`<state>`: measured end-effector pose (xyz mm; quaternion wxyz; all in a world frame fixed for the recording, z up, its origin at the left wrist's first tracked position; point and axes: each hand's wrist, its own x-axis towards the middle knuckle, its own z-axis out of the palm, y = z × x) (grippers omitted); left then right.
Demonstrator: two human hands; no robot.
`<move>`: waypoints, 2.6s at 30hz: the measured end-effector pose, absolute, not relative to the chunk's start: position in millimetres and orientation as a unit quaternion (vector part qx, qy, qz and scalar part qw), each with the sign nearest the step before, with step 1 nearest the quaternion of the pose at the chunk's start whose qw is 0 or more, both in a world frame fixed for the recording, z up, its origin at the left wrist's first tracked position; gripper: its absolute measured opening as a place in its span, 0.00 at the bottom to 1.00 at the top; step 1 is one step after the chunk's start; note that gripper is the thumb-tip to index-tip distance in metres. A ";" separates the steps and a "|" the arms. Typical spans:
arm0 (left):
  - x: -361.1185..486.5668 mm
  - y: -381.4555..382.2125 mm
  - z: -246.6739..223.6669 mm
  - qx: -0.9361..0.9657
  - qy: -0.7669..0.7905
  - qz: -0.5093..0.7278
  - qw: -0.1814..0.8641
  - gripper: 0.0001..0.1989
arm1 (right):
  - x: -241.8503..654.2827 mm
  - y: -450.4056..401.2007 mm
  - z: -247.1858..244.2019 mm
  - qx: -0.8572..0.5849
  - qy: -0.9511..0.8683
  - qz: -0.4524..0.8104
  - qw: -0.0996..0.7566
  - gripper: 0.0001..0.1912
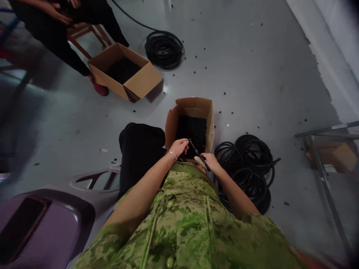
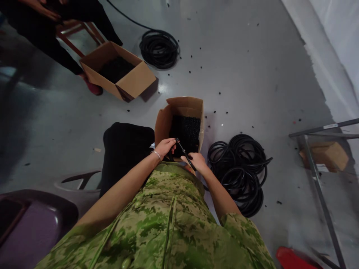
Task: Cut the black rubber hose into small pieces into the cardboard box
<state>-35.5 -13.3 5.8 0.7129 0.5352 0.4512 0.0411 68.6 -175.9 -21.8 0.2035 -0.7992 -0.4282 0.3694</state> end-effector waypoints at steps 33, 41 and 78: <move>-36.2 -13.5 0.1 0.582 0.440 0.050 0.682 0.07 | 69.5 -175.1 -22.4 -0.803 -0.436 0.360 0.189 0.29; -36.6 -12.4 -3.3 0.650 0.421 0.035 0.631 0.08 | 65.5 -175.7 -23.6 -0.814 -0.433 0.340 0.186 0.30; -38.6 -12.7 -3.0 0.503 0.433 0.125 0.737 0.10 | 57.2 -169.6 -41.1 -0.715 -0.238 0.525 0.396 0.30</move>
